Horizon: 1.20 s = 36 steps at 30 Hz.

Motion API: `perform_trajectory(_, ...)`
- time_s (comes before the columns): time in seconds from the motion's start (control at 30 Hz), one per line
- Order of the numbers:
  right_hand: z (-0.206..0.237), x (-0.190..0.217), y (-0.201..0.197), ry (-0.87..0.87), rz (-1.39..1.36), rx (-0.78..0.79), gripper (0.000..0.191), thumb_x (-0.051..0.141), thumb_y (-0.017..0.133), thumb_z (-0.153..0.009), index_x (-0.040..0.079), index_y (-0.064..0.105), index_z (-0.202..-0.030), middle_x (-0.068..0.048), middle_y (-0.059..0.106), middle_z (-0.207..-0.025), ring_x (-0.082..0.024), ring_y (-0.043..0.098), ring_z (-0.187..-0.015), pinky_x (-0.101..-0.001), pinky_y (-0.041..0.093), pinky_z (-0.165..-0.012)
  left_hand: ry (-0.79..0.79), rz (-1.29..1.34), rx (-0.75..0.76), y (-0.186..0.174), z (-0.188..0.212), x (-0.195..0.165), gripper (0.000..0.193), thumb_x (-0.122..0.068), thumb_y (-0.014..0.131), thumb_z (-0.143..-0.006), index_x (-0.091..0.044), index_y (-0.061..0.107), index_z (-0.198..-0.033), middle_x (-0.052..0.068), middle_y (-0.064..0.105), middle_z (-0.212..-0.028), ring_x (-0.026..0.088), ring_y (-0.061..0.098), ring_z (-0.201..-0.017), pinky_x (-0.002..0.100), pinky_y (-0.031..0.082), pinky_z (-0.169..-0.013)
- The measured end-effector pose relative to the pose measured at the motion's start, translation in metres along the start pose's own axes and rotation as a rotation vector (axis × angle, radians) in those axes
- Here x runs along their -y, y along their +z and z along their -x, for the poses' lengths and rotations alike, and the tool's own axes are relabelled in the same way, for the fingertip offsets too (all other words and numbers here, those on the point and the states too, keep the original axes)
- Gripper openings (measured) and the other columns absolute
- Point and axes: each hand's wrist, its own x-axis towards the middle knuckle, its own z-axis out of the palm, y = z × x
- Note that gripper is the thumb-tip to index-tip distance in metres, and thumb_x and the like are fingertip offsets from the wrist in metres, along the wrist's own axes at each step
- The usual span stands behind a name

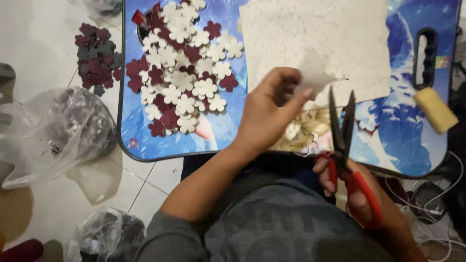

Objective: The person sits on the floor with a patterned tray on their lap, using red-handled scissors to trim and refine pre-cut white and dark red foam flower shapes one at a time. They then cut a sheet of white foam with printed flower outlines into smaller pieces, setting cut pieces on the tray.

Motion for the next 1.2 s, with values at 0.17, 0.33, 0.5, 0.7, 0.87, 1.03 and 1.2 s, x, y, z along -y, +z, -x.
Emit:
perform_trajectory(0.17,-0.008,0.001,-0.003,0.018,0.006,0.088,0.105,0.092,0.047,-0.077,0.002,0.053,-0.129,-0.004,0.053,-0.082,-0.015,0.047,-0.076,-0.0303,0.044,-0.071,-0.011,0.514,-0.087,-0.009,0.004,0.001,0.032,-0.005,0.07,-0.101,0.004,0.058,-0.129,0.01,0.067,-0.115,0.014,0.066,-0.103,0.03,0.059,-0.091)
perform_trajectory(0.33,-0.009,0.006,-0.006,0.064,-0.001,0.123,0.107,0.093,0.047,-0.075,0.002,0.052,-0.133,-0.005,0.053,-0.084,-0.015,0.046,-0.077,-0.0296,0.041,-0.068,-0.039,0.506,-0.073,-0.006,0.031,-0.002,0.03,-0.003,0.07,-0.101,0.005,0.06,-0.128,0.009,0.07,-0.112,0.012,0.066,-0.1,0.027,0.057,-0.09)
perform_trajectory(0.5,-0.006,0.004,0.005,-0.112,-0.003,0.06,0.113,0.094,0.045,-0.079,0.0,0.041,-0.141,-0.006,0.053,-0.114,-0.014,0.049,-0.086,-0.0295,0.046,-0.076,-0.109,0.519,-0.011,0.015,0.051,-0.004,0.032,-0.002,0.072,-0.099,0.005,0.059,-0.128,0.008,0.071,-0.106,0.011,0.067,-0.096,0.025,0.056,-0.084)
perform_trajectory(0.7,0.001,0.011,0.006,-0.063,0.004,-0.006,0.119,0.099,0.044,-0.073,-0.002,0.046,-0.138,-0.005,0.052,-0.104,-0.014,0.048,-0.088,-0.0295,0.044,-0.081,-0.207,0.53,0.065,0.025,0.058,-0.009,0.034,-0.003,0.072,-0.096,0.005,0.059,-0.127,0.01,0.073,-0.105,0.012,0.071,-0.094,0.027,0.062,-0.083)
perform_trajectory(0.87,-0.002,0.018,0.007,-0.026,0.023,0.004,0.121,0.101,0.045,-0.067,-0.001,0.051,-0.132,-0.005,0.052,-0.097,-0.014,0.049,-0.087,-0.0288,0.043,-0.08,-0.18,0.433,0.068,0.023,0.06,-0.015,0.034,-0.003,0.072,-0.096,0.007,0.06,-0.127,0.014,0.075,-0.107,0.013,0.071,-0.095,0.027,0.061,-0.084)
perform_trajectory(1.03,-0.003,0.022,0.007,-0.034,0.12,-0.007,0.12,0.104,0.038,-0.067,0.002,0.052,-0.128,-0.003,0.052,-0.089,-0.013,0.05,-0.081,-0.0282,0.043,-0.073,-0.166,0.447,0.061,0.021,0.063,-0.018,0.035,-0.004,0.072,-0.097,0.008,0.06,-0.128,0.013,0.075,-0.109,0.013,0.071,-0.098,0.026,0.06,-0.087)
perform_trajectory(1.2,-0.007,0.019,0.01,-0.056,0.119,-0.005,0.117,0.104,0.036,-0.066,0.002,0.053,-0.12,-0.002,0.049,-0.078,-0.012,0.048,-0.07,-0.0275,0.045,-0.065,-0.166,0.487,0.071,0.016,0.063,-0.016,0.036,-0.004,0.072,-0.097,0.007,0.059,-0.129,0.012,0.075,-0.108,0.012,0.071,-0.098,0.026,0.06,-0.087)
